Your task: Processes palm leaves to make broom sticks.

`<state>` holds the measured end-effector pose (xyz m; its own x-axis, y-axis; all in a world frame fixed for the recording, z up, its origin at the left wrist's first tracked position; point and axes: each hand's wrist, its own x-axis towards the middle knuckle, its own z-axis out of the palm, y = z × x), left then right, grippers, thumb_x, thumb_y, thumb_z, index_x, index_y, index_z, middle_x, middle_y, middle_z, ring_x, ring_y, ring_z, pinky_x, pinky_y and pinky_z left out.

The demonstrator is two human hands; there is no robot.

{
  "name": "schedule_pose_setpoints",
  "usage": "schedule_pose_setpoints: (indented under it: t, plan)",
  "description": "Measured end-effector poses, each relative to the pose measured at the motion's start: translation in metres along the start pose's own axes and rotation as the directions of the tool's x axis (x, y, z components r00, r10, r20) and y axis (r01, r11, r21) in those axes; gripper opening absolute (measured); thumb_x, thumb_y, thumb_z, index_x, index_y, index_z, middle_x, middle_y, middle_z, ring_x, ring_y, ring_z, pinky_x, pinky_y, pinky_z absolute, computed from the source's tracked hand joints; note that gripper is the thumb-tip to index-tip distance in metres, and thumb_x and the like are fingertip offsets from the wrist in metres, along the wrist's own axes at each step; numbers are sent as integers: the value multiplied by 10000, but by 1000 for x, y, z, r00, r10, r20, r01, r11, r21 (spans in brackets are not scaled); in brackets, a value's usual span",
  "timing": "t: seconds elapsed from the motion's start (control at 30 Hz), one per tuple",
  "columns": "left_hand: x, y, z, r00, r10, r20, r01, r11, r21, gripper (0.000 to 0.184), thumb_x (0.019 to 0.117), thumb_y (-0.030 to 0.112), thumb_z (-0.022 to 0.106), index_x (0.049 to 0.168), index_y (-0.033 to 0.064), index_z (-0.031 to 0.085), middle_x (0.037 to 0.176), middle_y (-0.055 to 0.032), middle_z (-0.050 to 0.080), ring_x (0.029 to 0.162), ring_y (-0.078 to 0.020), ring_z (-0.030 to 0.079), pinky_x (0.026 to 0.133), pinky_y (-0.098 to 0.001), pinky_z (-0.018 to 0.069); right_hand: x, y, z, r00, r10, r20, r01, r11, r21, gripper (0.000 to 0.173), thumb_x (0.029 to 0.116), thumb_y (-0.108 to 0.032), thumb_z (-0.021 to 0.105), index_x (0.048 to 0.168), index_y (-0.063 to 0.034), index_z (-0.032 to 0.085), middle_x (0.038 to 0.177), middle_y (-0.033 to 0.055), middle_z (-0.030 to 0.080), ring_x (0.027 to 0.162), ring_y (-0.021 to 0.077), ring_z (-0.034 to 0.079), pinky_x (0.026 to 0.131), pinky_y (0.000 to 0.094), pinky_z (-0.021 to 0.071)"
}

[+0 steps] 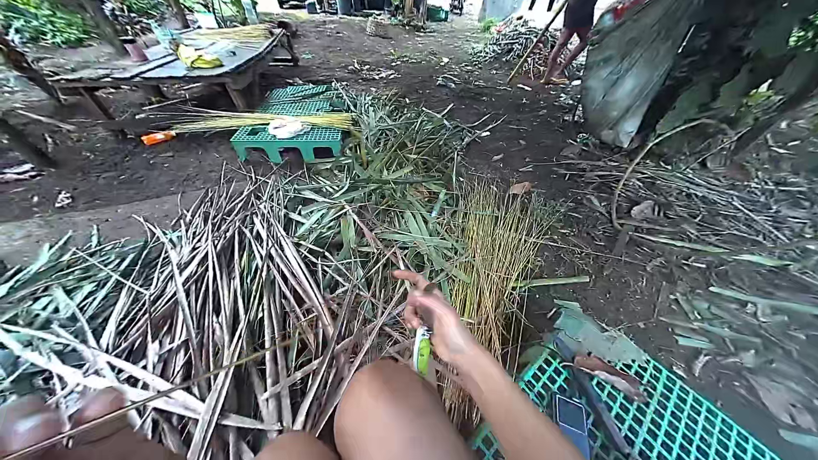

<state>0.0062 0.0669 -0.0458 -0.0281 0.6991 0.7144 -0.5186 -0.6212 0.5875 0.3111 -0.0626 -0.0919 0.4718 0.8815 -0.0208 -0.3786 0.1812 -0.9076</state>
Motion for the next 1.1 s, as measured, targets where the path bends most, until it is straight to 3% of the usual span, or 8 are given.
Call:
schedule_pose_setpoints:
  t: [0.3,0.4,0.5,0.63,0.8,0.9,1.0,1.1]
  plan:
    - [-10,-1,85,995,-48,-91,56,995,85,135,1050,215,569,1118,144,476,939,38,652,791,-110,678,710,-265,601,-20,39,-8,885,405,-231,-336,897,285,410,1105,-143,393,1506,-67,427,1071,106,626,842,219,692,747,383,614]
    - [-18,-7,85,997,-36,-64,43,993,114,147,1048,295,583,1123,214,485,951,90,655,830,-71,675,704,-235,594,-37,69,-11,902,397,-167,-358,907,223,408,1070,-61,428,1476,-17,432,890,58,645,697,116,652,668,259,580]
    - [-21,-4,93,997,-49,-63,55,993,101,147,1045,303,588,1136,262,481,963,108,654,846,-63,672,698,-224,591,-40,66,-23,942,311,-125,-328,932,-154,345,992,0,520,1335,11,557,963,35,648,676,59,592,606,199,512]
    - [-21,-3,97,996,-18,-86,26,995,96,153,1043,284,592,1142,257,480,958,94,650,837,-72,673,690,-227,595,-38,46,-36,994,84,-72,-106,530,-841,290,844,-26,700,1132,-4,727,1574,236,361,1397,392,425,1100,549,418]
    - [-24,1,107,991,-67,-116,79,991,109,147,1027,305,616,1106,283,493,941,119,656,814,-53,685,690,-229,619,-51,40,-27,920,-336,-204,168,805,-568,243,933,-106,578,1116,48,620,994,10,691,885,1,662,787,182,558]
    - [-32,5,118,984,-157,-89,164,983,76,139,1042,287,591,1114,268,474,952,106,657,804,-67,698,684,-247,640,-60,25,-11,881,-438,181,455,675,-580,329,1016,-301,571,1197,-41,661,1339,88,637,1251,112,579,1059,323,486]
    - [-36,11,121,976,-217,-29,219,972,85,131,1055,261,569,1130,257,462,990,89,660,832,-101,707,689,-281,649,-70,22,9,792,-504,345,578,438,-689,264,1000,-197,571,1230,-128,681,1141,4,749,1035,77,683,958,391,494]
    - [-46,29,102,949,-282,139,218,909,356,275,1022,331,631,1253,300,485,1219,141,644,1051,-72,685,850,-279,620,-78,26,-1,821,-564,84,419,496,-760,189,951,-140,609,1067,-18,695,881,35,738,777,33,669,807,260,526]
